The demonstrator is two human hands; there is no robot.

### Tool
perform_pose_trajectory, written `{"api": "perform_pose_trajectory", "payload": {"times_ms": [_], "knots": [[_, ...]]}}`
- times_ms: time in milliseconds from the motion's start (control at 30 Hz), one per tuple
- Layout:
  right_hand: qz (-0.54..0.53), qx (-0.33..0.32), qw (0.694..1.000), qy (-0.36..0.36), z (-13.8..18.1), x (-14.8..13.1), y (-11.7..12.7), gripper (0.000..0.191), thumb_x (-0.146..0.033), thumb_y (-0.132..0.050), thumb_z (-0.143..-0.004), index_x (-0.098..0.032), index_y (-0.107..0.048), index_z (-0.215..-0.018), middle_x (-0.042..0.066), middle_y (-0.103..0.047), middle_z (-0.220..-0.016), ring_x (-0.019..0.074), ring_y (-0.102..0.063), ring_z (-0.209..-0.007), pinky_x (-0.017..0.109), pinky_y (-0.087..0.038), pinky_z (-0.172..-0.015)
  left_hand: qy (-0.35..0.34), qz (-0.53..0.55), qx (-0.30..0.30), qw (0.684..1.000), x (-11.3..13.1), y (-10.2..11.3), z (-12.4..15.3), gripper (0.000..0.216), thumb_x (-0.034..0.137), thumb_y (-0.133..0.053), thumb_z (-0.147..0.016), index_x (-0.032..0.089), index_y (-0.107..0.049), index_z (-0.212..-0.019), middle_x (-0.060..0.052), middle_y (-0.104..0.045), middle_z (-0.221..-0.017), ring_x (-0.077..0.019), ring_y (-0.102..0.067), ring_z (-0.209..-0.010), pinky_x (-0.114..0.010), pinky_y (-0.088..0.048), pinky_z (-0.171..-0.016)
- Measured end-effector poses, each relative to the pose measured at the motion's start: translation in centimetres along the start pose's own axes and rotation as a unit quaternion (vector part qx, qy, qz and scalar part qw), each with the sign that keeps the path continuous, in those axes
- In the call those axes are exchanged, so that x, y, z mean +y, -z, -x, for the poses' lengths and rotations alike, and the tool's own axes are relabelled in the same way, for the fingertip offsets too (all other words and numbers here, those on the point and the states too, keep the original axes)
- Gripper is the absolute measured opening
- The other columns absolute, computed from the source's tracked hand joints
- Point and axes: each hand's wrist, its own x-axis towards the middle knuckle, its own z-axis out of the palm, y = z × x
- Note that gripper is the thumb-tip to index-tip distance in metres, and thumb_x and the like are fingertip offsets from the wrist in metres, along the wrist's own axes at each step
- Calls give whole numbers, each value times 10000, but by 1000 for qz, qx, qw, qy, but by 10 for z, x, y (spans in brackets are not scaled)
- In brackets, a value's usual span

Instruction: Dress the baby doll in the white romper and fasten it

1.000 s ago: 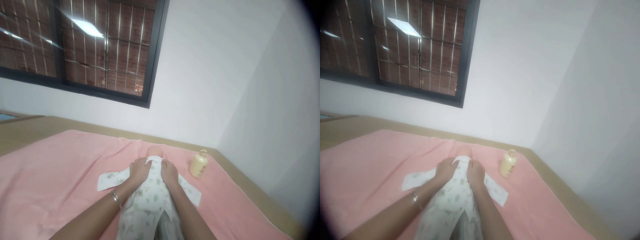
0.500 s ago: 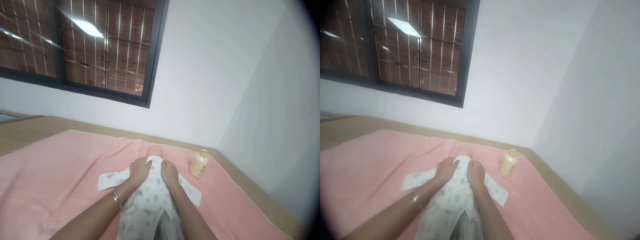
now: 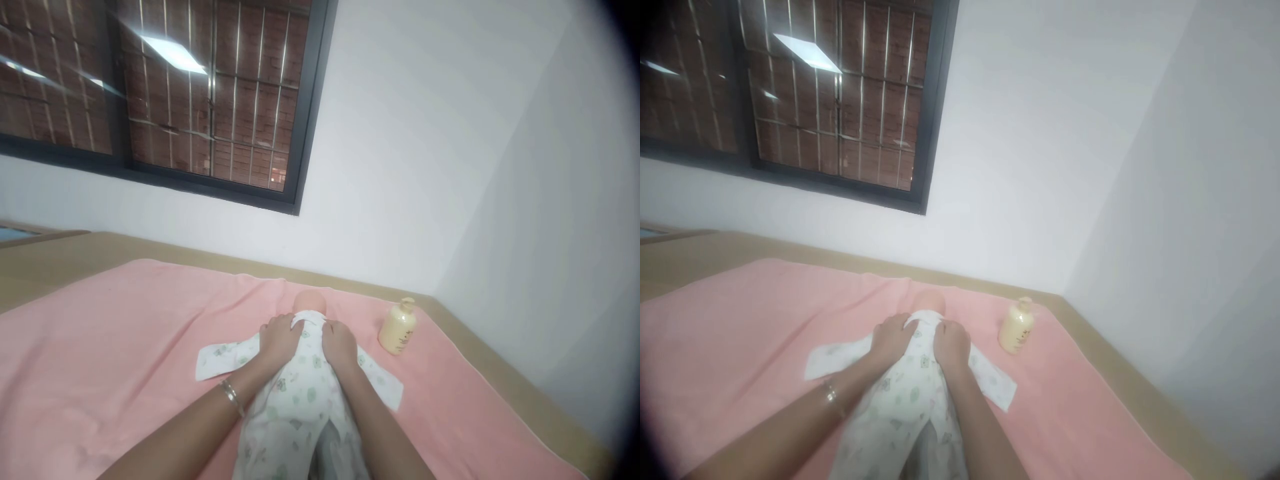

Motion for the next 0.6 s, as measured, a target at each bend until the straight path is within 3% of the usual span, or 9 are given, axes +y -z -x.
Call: {"api": "perform_pose_trajectory", "payload": {"times_ms": [600], "knots": [[20,-7,1000,2,1,-2,3,406,-227,-278,-884,-188,-674,-802,69,-672,-851,171,-577,-779,238,-359,-666,0,3,1,1000,0,-1,0,374,437,-321,-871,222,-616,-950,-77,-652,-1048,-266,-545,-1016,-388,-353,-843]]}}
